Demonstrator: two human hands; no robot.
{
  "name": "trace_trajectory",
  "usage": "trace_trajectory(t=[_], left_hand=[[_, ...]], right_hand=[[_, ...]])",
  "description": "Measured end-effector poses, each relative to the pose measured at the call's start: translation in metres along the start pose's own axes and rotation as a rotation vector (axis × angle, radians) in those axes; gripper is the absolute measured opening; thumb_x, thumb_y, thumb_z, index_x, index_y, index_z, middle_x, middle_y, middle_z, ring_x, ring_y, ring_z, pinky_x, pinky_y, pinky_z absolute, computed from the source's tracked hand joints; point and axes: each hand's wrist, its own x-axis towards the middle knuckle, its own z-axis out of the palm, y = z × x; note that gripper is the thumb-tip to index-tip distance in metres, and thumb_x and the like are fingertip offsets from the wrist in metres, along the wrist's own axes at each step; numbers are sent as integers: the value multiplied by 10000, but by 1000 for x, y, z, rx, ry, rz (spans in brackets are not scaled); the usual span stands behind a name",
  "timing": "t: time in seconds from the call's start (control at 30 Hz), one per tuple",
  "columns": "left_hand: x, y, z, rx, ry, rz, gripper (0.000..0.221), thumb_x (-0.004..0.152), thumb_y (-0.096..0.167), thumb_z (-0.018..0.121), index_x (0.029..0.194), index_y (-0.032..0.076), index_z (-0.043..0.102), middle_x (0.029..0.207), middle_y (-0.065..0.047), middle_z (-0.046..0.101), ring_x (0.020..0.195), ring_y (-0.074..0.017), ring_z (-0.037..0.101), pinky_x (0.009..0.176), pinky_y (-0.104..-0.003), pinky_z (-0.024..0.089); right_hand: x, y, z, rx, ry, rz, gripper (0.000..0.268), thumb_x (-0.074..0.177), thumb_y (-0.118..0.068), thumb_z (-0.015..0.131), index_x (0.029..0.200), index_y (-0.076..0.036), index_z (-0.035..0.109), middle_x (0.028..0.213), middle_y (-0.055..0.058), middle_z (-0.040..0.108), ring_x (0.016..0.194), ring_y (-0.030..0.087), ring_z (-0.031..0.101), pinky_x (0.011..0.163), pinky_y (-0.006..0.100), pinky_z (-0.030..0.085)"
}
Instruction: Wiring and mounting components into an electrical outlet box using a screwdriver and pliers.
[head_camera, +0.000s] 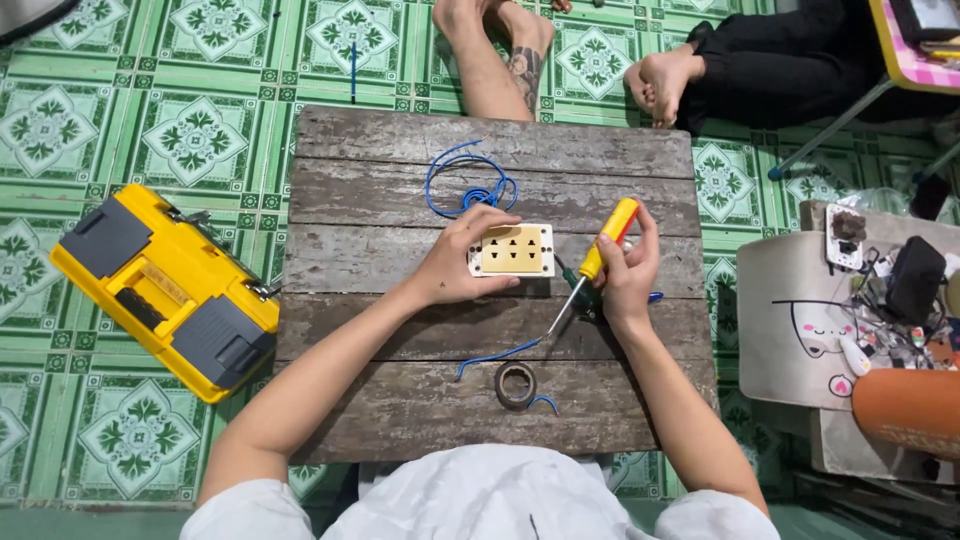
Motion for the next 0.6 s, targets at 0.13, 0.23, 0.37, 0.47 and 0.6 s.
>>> trace_trajectory(t=[0.13,0.23,0.37,0.47,0.6], left_hand=[[-3,-1,-1,0,-6,-18,719,713,260,937,1356,156,632,1212,-98,640,1162,-376,641,1030,-519,482],[-1,-3,2,5,-15,-22,717,716,266,937,1357,169,630,1219,-90,629,1165,-370,632,1022,-526,484],[-1,1,-3,4,-13,1,679,736,251,925,1340,147,632,1217,-110,628,1151,-393,630,1003,-545,487],[-2,1,-3,24,-13,18,678,744,260,929,1340,147,627,1222,-109,625,1157,-387,626,1005,-541,489],[-4,0,-2,18,10,54,680,747,245,927,1343,126,622,1233,-115,635,1146,-389,633,999,-526,497]], right_hand=[[2,11,-5,17,45,9,636,1027,-169,654,1581,-118,345,719,159,601,389,167,539,387,231,445],[6,11,-9,30,82,-6,696,1062,-200,668,1609,-75,257,650,133,592,378,159,538,400,221,436],[9,18,-11,68,102,-32,717,1079,-271,672,1609,-79,229,653,101,593,398,145,549,423,199,450],[8,22,-13,74,105,-38,755,1076,-327,689,1617,-94,218,640,95,596,402,149,557,433,200,454],[6,23,-14,105,112,-45,749,1080,-335,698,1622,-128,223,665,111,608,410,162,558,448,199,454]])
